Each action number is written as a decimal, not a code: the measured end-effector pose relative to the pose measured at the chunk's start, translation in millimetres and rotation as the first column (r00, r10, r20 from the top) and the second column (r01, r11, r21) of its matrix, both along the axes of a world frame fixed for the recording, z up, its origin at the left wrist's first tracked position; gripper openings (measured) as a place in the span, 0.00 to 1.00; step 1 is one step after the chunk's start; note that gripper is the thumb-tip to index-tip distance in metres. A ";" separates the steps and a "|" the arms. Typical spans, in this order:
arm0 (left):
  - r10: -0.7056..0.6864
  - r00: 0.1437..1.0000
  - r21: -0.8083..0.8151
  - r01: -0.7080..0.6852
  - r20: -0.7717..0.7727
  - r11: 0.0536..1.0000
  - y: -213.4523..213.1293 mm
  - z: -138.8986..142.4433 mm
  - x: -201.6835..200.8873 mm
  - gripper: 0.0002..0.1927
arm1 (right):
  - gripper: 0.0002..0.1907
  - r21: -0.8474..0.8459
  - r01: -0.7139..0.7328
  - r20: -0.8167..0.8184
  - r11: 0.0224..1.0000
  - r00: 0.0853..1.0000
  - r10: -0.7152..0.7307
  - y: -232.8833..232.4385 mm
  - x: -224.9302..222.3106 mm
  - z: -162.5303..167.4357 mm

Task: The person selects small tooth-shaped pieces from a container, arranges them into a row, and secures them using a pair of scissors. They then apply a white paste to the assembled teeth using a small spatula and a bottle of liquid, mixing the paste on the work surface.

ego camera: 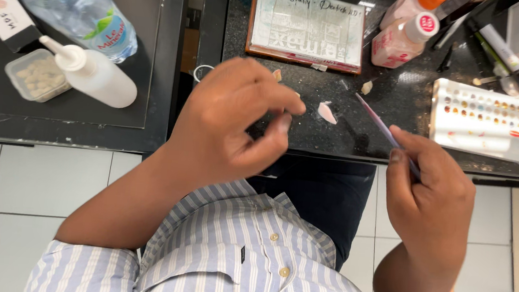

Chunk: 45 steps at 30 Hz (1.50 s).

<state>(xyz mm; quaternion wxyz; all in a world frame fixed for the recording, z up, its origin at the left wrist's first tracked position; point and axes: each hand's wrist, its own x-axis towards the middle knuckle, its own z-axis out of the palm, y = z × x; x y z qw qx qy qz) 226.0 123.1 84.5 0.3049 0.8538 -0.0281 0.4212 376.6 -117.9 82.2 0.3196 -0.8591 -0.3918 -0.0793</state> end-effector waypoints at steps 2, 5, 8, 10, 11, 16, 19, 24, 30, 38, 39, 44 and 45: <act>0.134 0.990 0.053 -0.132 -0.035 0.990 -3.8 1.0 -3.3 0.10 | 0.12 0.028 -0.006 0.056 1.000 0.998 0.004 -0.6 4.1 0.6; 0.315 0.941 0.177 -0.291 -0.123 0.940 -9.5 0.7 -9.0 0.11 | 0.08 0.055 -0.062 0.248 0.997 0.968 0.047 5.6 12.0 -1.5; 0.382 0.904 0.257 -0.329 -0.192 0.908 -12.9 -1.1 -8.8 0.12 | 0.08 0.056 -0.102 0.306 0.993 0.949 0.080 16.2 18.6 -4.1; 0.420 0.870 0.308 -0.338 -0.257 0.889 -15.1 -2.6 -6.2 0.08 | 0.08 0.041 -0.109 0.366 0.993 0.926 0.086 24.8 19.6 -5.2; 0.422 0.862 0.303 -0.337 -0.282 0.891 -16.3 -3.2 -4.7 0.07 | 0.08 0.029 -0.110 0.392 0.993 0.915 0.090 28.5 18.1 -5.4; 0.382 0.877 0.332 -0.282 -0.291 0.900 -19.0 0.0 4.5 0.02 | 0.11 0.049 -0.091 0.389 0.995 0.919 0.065 35.4 8.9 4.8; 0.374 0.875 0.402 -0.237 -0.308 0.884 -20.0 4.2 8.6 0.00 | 0.14 0.147 -0.115 0.316 0.982 0.947 0.063 7.7 5.1 14.4; 0.385 0.858 0.515 -0.173 -0.340 0.840 -20.0 8.6 13.2 0.01 | 0.14 0.305 -0.108 0.063 0.946 0.994 0.093 -61.3 3.2 7.1; 0.315 0.876 0.499 -0.102 -0.366 0.861 -16.5 8.5 14.8 0.02 | 0.11 0.338 0.125 -0.145 0.933 0.986 -0.080 -132.0 30.2 -8.4; 0.311 0.892 0.386 -0.174 -0.327 0.906 1.3 11.8 7.1 0.04 | 0.01 0.505 0.518 -0.262 0.691 0.854 -0.448 -188.4 104.9 6.0; 0.296 0.893 0.329 -0.182 -0.339 0.927 1.5 13.6 5.2 0.03 | 0.03 0.454 0.536 -0.220 0.712 0.842 -0.493 -195.4 115.8 12.4; -0.047 0.970 -0.537 -0.090 -0.237 0.839 -10.5 6.0 5.6 0.02 | 0.08 0.322 0.442 -0.169 0.837 0.897 -0.409 -212.0 154.1 26.8; -0.150 0.985 -0.634 0.062 -0.086 0.771 -13.3 -0.9 11.2 0.03 | 0.09 0.248 0.501 -0.170 0.829 0.865 -0.472 -213.1 163.3 31.0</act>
